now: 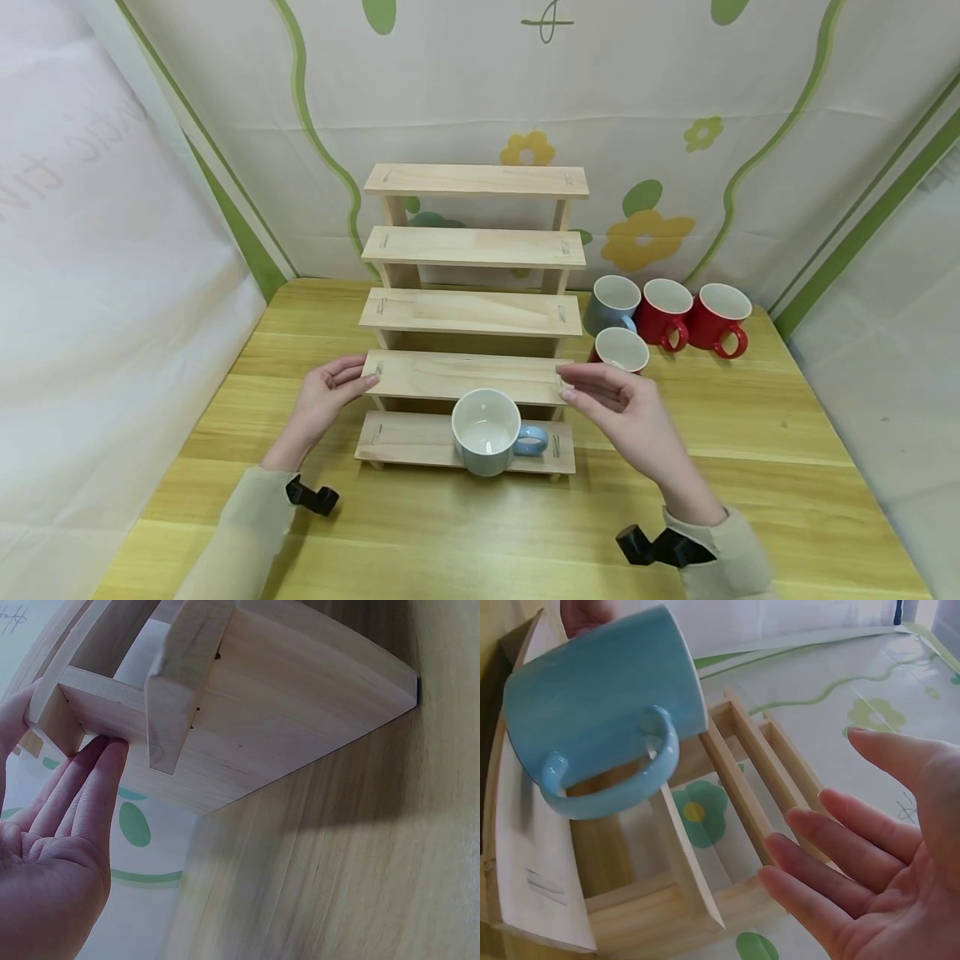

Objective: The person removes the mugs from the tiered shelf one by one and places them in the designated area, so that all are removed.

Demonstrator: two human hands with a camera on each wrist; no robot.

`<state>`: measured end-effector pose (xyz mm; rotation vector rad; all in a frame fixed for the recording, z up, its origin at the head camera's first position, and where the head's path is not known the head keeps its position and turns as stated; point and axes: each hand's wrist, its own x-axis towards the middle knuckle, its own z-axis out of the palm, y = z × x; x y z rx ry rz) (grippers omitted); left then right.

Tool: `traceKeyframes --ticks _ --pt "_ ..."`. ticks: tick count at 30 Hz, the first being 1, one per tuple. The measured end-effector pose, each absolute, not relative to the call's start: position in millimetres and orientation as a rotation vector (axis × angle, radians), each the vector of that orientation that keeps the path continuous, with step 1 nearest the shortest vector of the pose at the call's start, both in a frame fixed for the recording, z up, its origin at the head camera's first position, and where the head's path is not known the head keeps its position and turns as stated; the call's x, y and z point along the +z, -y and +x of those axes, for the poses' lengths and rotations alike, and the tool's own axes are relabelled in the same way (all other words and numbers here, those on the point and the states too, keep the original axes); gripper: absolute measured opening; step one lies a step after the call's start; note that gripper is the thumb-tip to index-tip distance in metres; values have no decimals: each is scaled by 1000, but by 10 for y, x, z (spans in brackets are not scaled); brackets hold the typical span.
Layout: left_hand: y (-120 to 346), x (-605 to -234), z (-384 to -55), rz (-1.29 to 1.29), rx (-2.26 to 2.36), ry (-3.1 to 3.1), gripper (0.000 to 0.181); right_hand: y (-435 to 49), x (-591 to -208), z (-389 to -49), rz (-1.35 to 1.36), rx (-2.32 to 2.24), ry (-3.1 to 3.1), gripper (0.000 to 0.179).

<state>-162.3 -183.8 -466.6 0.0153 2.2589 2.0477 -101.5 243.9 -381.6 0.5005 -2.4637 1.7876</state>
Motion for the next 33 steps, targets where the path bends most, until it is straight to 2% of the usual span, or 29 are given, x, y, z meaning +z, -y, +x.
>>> traceKeyframes --ticks 24,33 --pt "1848 -4695 -1628 22 2063 -2252 50 -2284 -4158 -921 559 1954 2584 26" --pt "1846 -4688 -1622 22 2059 -2259 50 -2218 -4316 -930 500 1953 2666 26"
